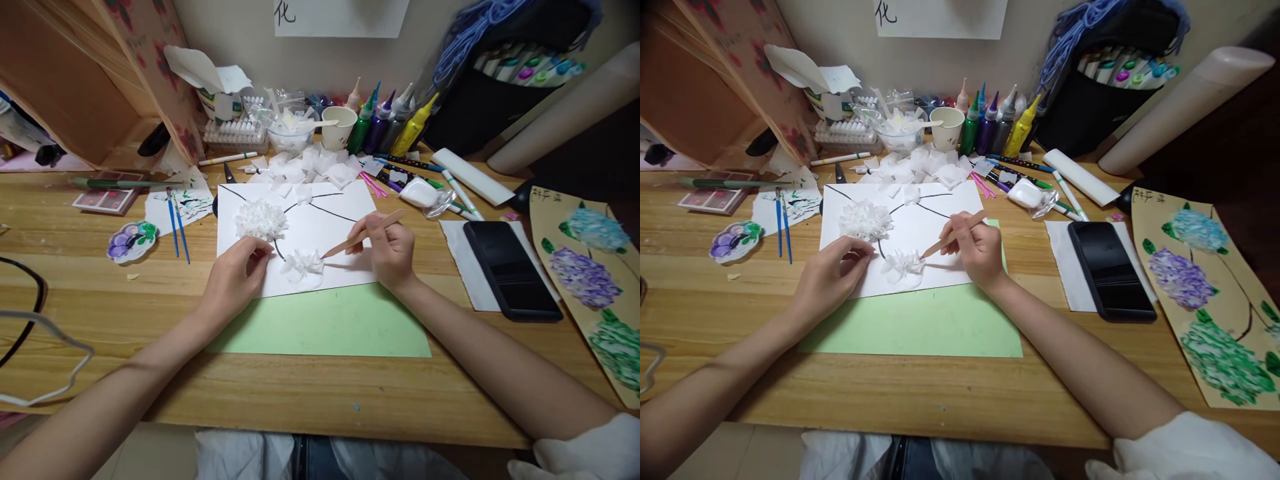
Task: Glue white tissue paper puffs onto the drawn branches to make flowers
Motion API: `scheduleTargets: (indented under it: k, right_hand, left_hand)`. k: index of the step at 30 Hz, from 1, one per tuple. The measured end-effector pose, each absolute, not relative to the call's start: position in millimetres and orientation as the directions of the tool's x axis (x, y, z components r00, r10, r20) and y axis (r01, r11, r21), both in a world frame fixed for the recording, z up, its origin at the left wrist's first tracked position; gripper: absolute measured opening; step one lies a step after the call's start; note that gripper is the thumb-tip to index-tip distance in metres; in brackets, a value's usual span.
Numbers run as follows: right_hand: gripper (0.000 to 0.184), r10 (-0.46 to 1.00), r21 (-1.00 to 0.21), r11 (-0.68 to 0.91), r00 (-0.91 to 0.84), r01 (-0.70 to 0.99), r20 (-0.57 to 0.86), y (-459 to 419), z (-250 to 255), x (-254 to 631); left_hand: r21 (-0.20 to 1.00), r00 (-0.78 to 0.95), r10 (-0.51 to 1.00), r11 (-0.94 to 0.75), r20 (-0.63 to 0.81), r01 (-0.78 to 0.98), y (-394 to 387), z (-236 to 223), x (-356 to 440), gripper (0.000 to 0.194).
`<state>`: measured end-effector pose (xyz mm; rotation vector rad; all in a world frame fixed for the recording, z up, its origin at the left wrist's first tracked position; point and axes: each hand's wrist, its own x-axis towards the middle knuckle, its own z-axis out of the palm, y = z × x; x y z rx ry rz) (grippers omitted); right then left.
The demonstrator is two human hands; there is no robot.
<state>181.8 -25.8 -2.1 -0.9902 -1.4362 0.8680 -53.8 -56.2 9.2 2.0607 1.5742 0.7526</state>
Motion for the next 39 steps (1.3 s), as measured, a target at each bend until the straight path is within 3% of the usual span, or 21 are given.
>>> scheduleTargets:
  k: [20, 27, 34, 39]
  right_hand:
    - [0.04, 0.955, -0.954, 0.29, -0.091, 0.076, 0.283, -25.1, -0.9, 177.8]
    - [0.043, 0.929, -0.917, 0.366, -0.119, 0.155, 0.351, -29.0, -0.2, 174.3]
    - [0.043, 0.932, -0.934, 0.353, 0.072, 0.052, 0.356, -24.6, -1.5, 177.7]
    - [0.042, 0.905, -0.91, 0.412, 0.089, 0.051, 0.415, -27.8, -2.9, 179.0]
  left_hand:
    - [0.649, 0.2, 0.966, -0.256, 0.161, 0.717, -56.8, 10.7, -52.1, 0.012]
    - [0.666, 0.192, 0.968, -0.251, 0.162, 0.703, -56.5, 10.7, -52.8, 0.012]
    - [0.674, 0.198, 0.968, -0.252, 0.157, 0.695, -55.4, 9.5, -54.3, 0.012]
    - [0.666, 0.198, 0.966, -0.257, 0.164, 0.7, -55.1, 7.5, -55.8, 0.012]
